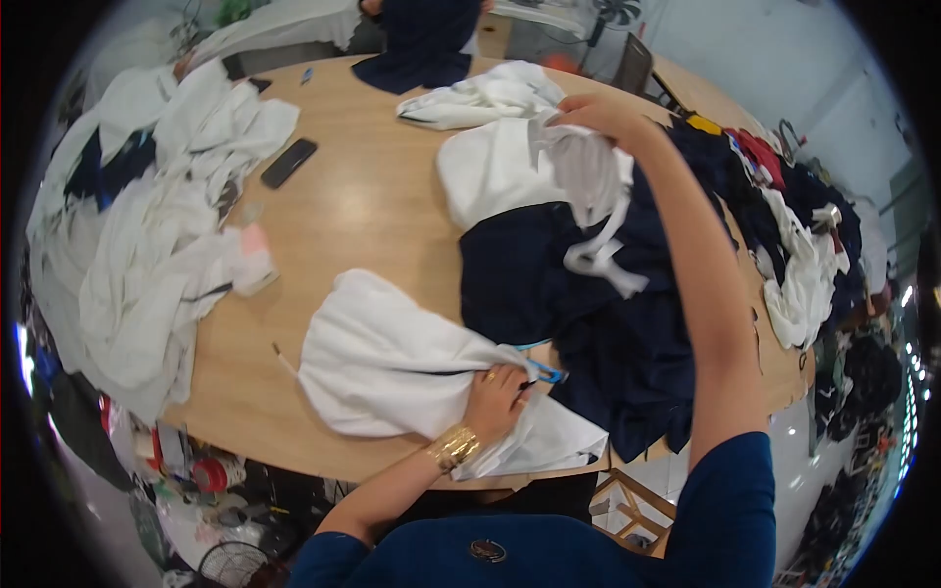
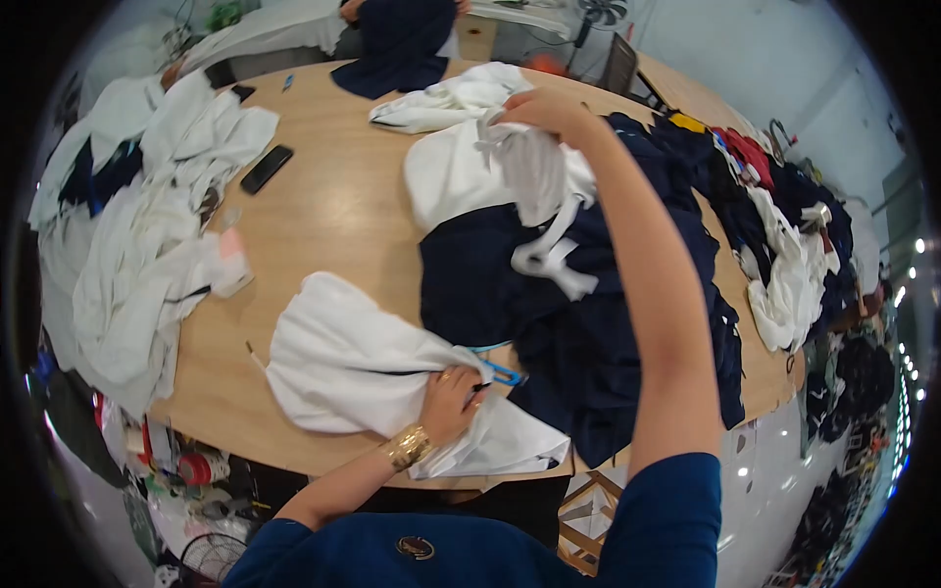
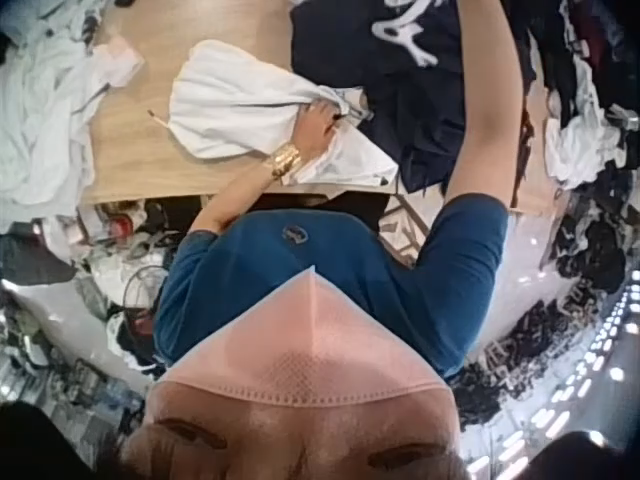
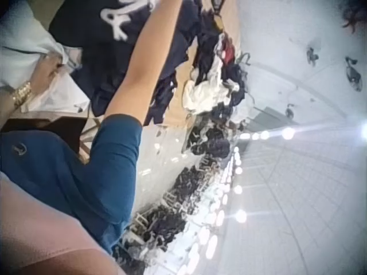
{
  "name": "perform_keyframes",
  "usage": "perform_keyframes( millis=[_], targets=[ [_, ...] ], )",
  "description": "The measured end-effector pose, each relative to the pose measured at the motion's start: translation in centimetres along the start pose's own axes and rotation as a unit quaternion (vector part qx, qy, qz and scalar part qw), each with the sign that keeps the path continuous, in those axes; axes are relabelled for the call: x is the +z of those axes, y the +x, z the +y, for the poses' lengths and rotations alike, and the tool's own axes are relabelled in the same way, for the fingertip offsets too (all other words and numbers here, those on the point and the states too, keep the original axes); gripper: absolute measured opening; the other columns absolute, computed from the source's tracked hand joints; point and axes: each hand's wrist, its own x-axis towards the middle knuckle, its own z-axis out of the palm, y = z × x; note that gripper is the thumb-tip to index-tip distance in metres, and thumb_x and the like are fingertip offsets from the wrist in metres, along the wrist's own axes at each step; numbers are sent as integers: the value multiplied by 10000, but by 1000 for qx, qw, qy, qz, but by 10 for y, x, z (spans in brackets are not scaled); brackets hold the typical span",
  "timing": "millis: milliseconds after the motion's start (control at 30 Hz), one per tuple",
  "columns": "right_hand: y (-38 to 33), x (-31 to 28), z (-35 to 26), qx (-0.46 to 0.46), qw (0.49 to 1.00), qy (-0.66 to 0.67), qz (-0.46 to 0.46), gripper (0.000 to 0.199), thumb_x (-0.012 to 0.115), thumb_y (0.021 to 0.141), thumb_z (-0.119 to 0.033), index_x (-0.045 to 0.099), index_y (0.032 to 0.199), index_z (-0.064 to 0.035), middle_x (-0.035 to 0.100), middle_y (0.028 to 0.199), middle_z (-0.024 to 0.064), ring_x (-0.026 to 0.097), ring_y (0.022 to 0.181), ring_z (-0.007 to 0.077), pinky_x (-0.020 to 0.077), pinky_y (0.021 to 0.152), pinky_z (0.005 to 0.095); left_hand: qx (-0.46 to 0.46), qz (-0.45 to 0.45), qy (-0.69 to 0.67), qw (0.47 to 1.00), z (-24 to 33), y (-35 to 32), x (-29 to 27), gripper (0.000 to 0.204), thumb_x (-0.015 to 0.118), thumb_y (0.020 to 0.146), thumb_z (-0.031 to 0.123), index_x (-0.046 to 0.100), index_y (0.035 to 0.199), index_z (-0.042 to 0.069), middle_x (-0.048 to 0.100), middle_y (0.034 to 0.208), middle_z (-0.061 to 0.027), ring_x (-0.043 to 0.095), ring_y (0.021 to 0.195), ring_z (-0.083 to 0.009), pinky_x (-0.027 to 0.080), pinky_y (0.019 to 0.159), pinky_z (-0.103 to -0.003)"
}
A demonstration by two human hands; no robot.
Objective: Trimming excess threads from finished garments using a thread nipper in a factory setting.
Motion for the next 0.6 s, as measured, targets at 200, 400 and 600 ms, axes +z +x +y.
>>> perform_keyframes(
  millis=[200,400,600],
  targets=[
    [17,133,21,-35,993,-94,63,440,687,758,-380,592,1088,-105,596,1055,86,576,933,237,464,748,374,38,0,-42,998,5,5,8,179,574,813,169,510,954,79,538,958,-82,503,957,-256,352,837,-413],
    [-137,194,71,-253,909,-228,242,274,659,743,-107,581,1001,-54,566,1076,139,564,966,311,455,807,384,18,67,-58,996,-5,-2,4,167,579,807,168,514,930,77,532,949,-79,505,932,-254,350,810,-414],
    [-254,257,159,4,942,-97,320,426,644,761,-92,520,1167,-59,501,1132,165,470,1087,324,384,931,373,-1,76,-135,988,-2,4,2,159,567,816,171,525,929,67,543,922,-89,507,915,-268,344,800,-410]
  ],
)
